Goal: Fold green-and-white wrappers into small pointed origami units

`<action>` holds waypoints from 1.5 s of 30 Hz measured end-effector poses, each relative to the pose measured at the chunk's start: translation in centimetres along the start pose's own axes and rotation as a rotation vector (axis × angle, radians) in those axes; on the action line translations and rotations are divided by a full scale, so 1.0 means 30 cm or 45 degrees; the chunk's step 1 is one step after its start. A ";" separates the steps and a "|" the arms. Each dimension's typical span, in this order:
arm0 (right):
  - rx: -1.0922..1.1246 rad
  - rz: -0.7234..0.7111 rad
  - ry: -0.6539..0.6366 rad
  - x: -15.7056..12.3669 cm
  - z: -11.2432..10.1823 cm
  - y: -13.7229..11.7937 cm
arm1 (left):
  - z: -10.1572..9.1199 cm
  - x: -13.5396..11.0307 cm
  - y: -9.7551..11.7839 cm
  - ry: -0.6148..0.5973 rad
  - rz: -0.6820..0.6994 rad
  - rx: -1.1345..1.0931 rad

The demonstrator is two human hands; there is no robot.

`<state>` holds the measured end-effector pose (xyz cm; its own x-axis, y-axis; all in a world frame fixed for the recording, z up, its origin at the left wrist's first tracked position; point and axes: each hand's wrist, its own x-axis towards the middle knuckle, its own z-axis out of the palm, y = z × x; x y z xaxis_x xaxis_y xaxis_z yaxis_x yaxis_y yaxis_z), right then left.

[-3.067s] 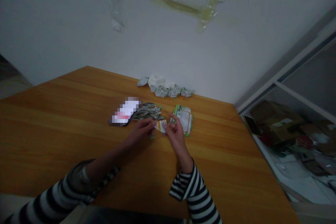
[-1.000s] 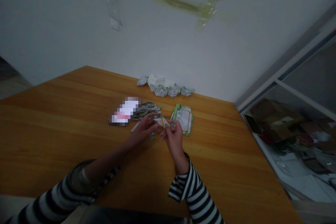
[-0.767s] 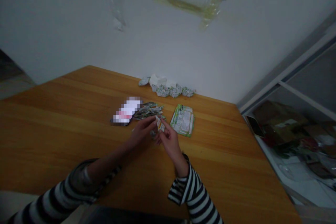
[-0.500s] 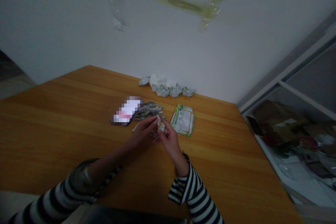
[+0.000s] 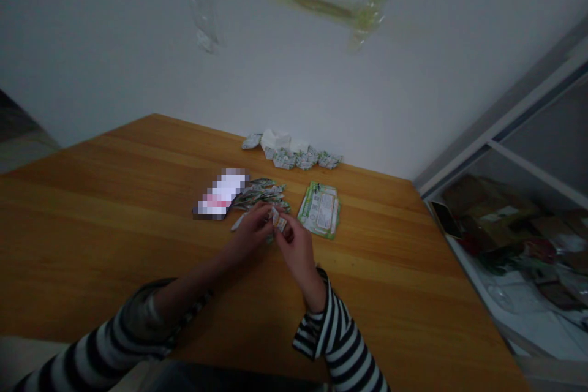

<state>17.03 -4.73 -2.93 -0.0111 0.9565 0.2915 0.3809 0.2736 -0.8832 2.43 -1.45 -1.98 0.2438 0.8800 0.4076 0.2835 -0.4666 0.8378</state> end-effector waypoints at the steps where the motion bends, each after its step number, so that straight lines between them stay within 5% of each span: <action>1: -0.142 -0.076 0.060 0.001 -0.008 -0.009 | 0.000 0.001 -0.007 -0.002 0.028 0.030; 6: -0.293 -0.264 0.128 0.006 -0.021 -0.036 | 0.000 -0.009 -0.021 -0.111 0.135 0.235; 12: -0.118 -0.087 0.038 -0.007 0.011 -0.033 | 0.006 -0.032 0.018 -0.153 0.152 0.442; 19: 0.101 -0.035 0.127 0.024 -0.043 -0.001 | -0.007 -0.007 0.004 -0.093 -0.046 0.000; 23: 0.198 0.067 0.170 0.046 -0.086 0.015 | -0.023 0.008 -0.004 -0.202 -0.037 -0.190; 28: 0.325 0.138 -0.060 0.060 -0.131 0.027 | -0.020 0.011 0.009 -0.328 -0.125 -0.446; 34: 0.581 0.190 -0.284 0.067 -0.164 0.023 | -0.011 0.008 -0.013 -0.190 -0.085 -0.443; 45: 0.576 0.174 -0.341 0.069 -0.176 0.002 | -0.044 0.024 0.026 -0.118 -0.193 -0.241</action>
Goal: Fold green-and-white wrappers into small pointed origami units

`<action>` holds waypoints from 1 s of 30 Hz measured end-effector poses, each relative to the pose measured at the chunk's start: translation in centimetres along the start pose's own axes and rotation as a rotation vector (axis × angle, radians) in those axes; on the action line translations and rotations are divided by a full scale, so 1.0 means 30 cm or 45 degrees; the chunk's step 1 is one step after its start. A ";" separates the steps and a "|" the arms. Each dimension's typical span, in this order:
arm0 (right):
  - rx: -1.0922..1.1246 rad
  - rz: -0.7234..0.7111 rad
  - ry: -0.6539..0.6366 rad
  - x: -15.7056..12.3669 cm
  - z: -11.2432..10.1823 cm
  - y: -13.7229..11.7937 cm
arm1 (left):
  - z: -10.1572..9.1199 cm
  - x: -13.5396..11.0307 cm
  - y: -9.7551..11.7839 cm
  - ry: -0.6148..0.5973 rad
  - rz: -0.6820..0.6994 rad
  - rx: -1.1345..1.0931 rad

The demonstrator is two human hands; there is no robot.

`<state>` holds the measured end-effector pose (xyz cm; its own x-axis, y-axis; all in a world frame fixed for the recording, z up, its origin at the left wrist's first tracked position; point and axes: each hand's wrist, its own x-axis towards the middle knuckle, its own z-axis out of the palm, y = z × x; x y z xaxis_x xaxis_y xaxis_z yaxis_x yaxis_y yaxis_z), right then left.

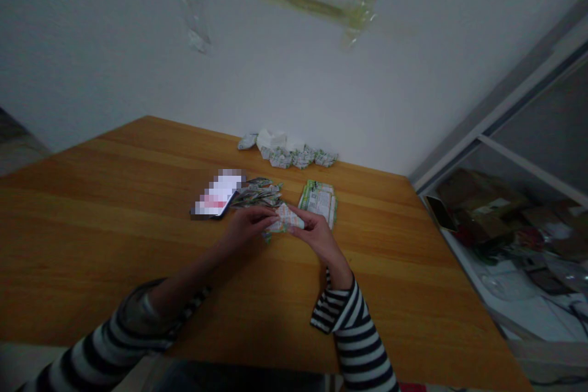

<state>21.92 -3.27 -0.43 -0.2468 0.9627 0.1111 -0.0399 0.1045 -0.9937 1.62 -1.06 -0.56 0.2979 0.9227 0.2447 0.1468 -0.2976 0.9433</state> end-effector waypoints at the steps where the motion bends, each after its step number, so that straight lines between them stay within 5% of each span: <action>1: -0.012 -0.010 0.033 0.003 0.004 0.005 | -0.003 0.001 -0.002 0.018 -0.001 0.048; 7: -0.094 0.000 0.278 0.022 0.028 0.058 | -0.003 0.000 -0.017 0.115 -0.011 0.053; 11: -0.088 -0.011 0.408 0.026 0.030 0.075 | 0.004 0.006 -0.035 -0.008 -0.026 -0.032; 17: -0.261 -0.098 0.241 0.019 0.044 0.046 | 0.003 0.006 -0.054 0.015 -0.034 -0.035; 20: -0.308 -0.109 0.301 0.019 0.056 0.058 | 0.001 0.003 -0.042 0.037 -0.048 -0.014; 30: 0.089 -0.050 0.345 0.009 0.057 0.045 | 0.004 -0.001 0.003 -0.037 -0.298 -0.488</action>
<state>20.14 -3.31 -1.73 0.0239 0.9908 0.1331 -0.1136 0.1350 -0.9843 1.72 -1.15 -0.50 0.3252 0.9455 0.0138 -0.1454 0.0356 0.9887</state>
